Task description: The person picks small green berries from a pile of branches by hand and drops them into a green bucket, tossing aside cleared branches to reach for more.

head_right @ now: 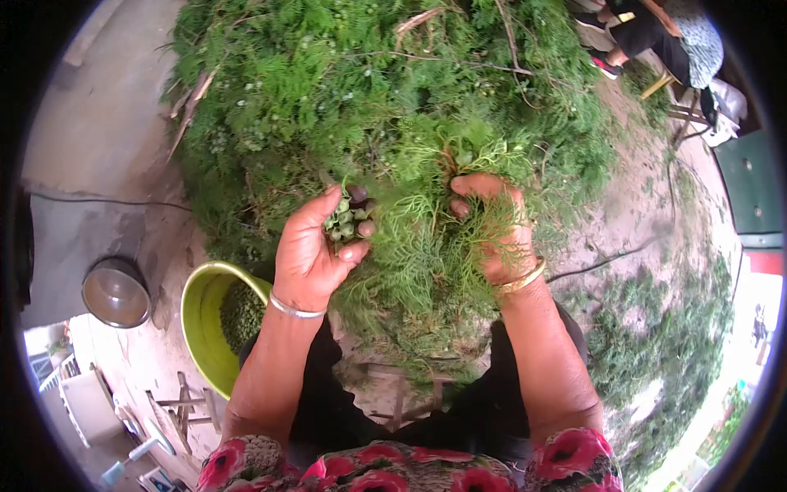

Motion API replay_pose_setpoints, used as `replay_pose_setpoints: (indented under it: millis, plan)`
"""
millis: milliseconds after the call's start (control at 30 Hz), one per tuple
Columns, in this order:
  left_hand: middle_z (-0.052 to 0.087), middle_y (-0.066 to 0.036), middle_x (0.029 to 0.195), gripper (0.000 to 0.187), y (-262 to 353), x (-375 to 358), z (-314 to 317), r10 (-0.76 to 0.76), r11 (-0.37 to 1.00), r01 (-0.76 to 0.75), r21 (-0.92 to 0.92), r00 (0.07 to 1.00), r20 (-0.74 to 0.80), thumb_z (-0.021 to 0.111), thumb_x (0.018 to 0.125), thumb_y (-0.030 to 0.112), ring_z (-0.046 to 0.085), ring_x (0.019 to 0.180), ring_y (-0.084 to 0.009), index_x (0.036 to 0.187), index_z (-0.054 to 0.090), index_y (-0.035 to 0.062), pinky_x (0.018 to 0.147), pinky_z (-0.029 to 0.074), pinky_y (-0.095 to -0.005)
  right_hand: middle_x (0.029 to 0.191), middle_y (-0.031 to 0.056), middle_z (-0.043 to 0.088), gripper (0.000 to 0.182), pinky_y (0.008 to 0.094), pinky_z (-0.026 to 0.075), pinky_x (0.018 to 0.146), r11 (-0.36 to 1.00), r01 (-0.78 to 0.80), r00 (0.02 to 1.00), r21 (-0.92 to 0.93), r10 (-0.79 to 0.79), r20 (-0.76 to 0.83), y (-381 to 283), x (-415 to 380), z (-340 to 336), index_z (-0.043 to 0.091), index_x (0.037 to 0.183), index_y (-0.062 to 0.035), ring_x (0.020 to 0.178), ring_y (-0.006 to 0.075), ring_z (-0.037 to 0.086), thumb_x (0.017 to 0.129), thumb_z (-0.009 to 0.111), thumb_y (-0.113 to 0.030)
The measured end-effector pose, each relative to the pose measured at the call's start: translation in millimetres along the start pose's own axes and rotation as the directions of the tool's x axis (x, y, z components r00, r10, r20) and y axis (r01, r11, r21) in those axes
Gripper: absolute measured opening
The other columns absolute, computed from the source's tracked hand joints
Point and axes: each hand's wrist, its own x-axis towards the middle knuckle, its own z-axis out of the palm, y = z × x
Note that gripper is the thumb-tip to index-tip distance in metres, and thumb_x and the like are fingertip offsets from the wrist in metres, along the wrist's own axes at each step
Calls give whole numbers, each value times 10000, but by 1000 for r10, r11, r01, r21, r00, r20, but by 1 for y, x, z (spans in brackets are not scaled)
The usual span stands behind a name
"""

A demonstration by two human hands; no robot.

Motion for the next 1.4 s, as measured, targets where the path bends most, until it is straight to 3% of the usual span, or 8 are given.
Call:
replay_pose_setpoints:
  millis: [333,467,700,800,967,1167,1333,1400]
  plan:
    - [631,-208,852,207,77,-121,-3,647,658,-510,554,760,-68,600,825,87,606,648,-224,986,604,-42,472,493,-247,933,76,603,186,314,454,702,939,-325,945,117,318,72,-14,-44,5,598,923,5,849,185,562,763,625,-85]
    - [645,-160,894,323,104,-214,-50,827,417,-318,852,521,-211,664,789,135,604,734,-197,1052,603,-42,633,471,-276,1038,85,604,177,375,466,768,889,-302,952,344,262,157,-38,-79,11,577,1000,-52,1013,202,552,842,544,-125]
    - [638,-81,871,342,92,-341,-155,985,156,-90,984,84,-149,690,766,168,583,791,-171,1012,624,-61,725,466,-265,1188,91,536,373,409,429,865,994,-81,981,-69,92,169,-73,-135,-11,545,1129,-18,1104,233,493,814,598,-211]
    - [556,13,662,101,46,-363,-163,887,460,-389,798,169,-430,643,784,115,444,557,-55,778,626,16,491,356,-204,1119,71,567,369,367,448,819,985,-137,982,-102,149,118,-96,-149,14,546,1131,-39,1022,204,535,812,628,-205]
    - [599,-160,648,242,-78,-343,-181,884,113,47,992,450,-122,624,784,184,542,554,-224,796,613,-57,553,427,-373,1033,53,590,328,342,463,797,957,-285,957,-53,287,47,-103,-200,41,547,1130,-75,917,165,563,828,647,-154]
    - [575,-48,632,248,-113,-341,-185,794,475,0,880,432,-429,595,836,169,482,589,-101,810,616,-77,541,396,-282,986,49,600,299,329,513,690,956,-293,955,-20,293,42,-105,-229,64,544,1122,-56,869,161,575,843,617,-134]
    - [626,-133,697,198,-96,-373,-141,821,293,-31,955,520,-235,628,760,122,576,628,-169,835,629,-61,609,455,-319,1083,60,570,428,339,529,734,978,150,936,-145,-93,338,-90,-256,40,487,1199,-60,934,203,580,802,624,20]
    - [631,-97,725,167,-89,-375,-117,848,147,-41,988,519,-105,636,748,50,595,654,-139,880,627,-51,618,466,-266,1099,37,566,514,312,489,801,977,-125,959,-171,163,230,-121,-266,61,468,1221,-40,964,162,553,756,669,45]
